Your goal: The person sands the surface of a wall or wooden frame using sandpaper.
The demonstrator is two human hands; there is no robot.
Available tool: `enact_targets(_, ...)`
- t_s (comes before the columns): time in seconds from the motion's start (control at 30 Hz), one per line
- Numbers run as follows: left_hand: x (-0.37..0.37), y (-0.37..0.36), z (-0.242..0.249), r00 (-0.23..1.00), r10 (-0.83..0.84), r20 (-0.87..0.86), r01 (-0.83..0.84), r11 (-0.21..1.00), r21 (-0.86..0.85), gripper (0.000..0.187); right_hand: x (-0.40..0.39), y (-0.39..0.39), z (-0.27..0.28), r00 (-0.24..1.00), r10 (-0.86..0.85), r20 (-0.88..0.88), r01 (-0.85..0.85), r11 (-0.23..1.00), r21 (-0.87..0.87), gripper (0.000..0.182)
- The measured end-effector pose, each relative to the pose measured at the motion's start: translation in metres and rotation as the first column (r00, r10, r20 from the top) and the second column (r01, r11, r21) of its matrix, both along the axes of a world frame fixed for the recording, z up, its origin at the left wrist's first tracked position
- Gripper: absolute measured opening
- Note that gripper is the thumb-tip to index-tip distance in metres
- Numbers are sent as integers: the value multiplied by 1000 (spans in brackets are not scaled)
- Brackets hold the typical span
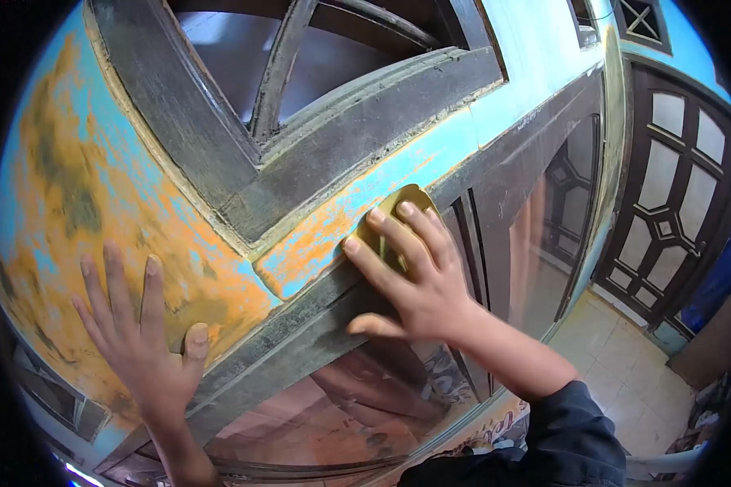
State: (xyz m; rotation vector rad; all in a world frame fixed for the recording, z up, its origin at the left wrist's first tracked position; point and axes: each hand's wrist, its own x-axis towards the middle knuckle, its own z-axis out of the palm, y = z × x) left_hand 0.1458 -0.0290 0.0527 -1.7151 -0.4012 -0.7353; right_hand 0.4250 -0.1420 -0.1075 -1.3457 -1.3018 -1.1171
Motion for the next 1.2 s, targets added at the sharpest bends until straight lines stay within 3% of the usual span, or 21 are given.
enact_targets(0.1,0,0,0,1000,0,2,0,1000,-3,70,43,-6,12,976,-197,-94,203,977,57,73)
enact_targets(0.2,2,-2,0,1000,-8,6,8,1000,-11,70,17,-3,19,991,-48,-123,57,996,71,78)
enact_targets(0.27,1,-2,1,1000,4,2,-4,1000,-16,70,-8,5,6,997,37,72,-34,999,-41,81)
enact_targets(0.33,0,-1,1,1000,7,0,-7,1000,-7,70,14,2,15,988,-24,156,33,998,-58,79)
enact_targets(0.37,-1,0,0,1000,10,2,-10,1000,-6,70,31,-3,22,992,-120,34,119,992,37,81)
enact_targets(0.4,-1,0,0,1000,5,0,-5,1000,-6,70,46,-4,29,988,-91,-121,102,991,90,81)
enact_targets(0.47,-1,1,0,1000,-5,4,5,1000,-13,71,26,1,31,982,-62,-177,86,987,133,83)
enact_targets(0.53,-1,-1,0,1000,1,6,0,1000,-24,71,-8,4,24,996,93,2,-93,992,-80,84)
enact_targets(0.6,-1,-1,0,1000,-1,8,2,1000,-22,71,-10,7,19,981,102,165,-86,991,-100,82)
enact_targets(0.67,-2,1,-1,1000,-6,13,6,1000,-11,71,29,-5,34,997,-69,42,69,998,16,80)
enact_targets(0.73,-2,-1,0,1000,5,11,-5,1000,-19,70,56,-5,42,989,-81,-123,101,981,163,81)
enact_targets(0.8,0,-1,0,1000,7,14,-6,1000,-23,71,24,2,35,993,-84,-85,95,986,135,83)
enact_targets(0.87,-1,-2,0,1000,6,12,-6,1000,-26,71,-2,5,22,991,57,118,-56,998,-16,80)
enact_targets(0.93,0,-2,0,1000,7,10,-7,1000,-29,71,13,5,20,980,-8,198,13,1000,-26,74)
enact_targets(1.0,-1,-2,0,1000,11,12,-11,1000,-29,70,39,1,24,994,-107,-9,107,991,76,68)
enact_targets(1.07,0,-2,0,1000,6,6,-6,1000,-27,70,34,6,28,986,-74,-151,99,981,167,68)
enact_targets(1.13,1,-3,0,1000,-2,9,2,999,-34,69,5,13,21,998,36,-61,-28,992,124,68)
enact_targets(1.2,1,-4,1,1000,-1,8,1,999,-37,69,-10,23,-1,992,-4,126,2,1000,19,69)
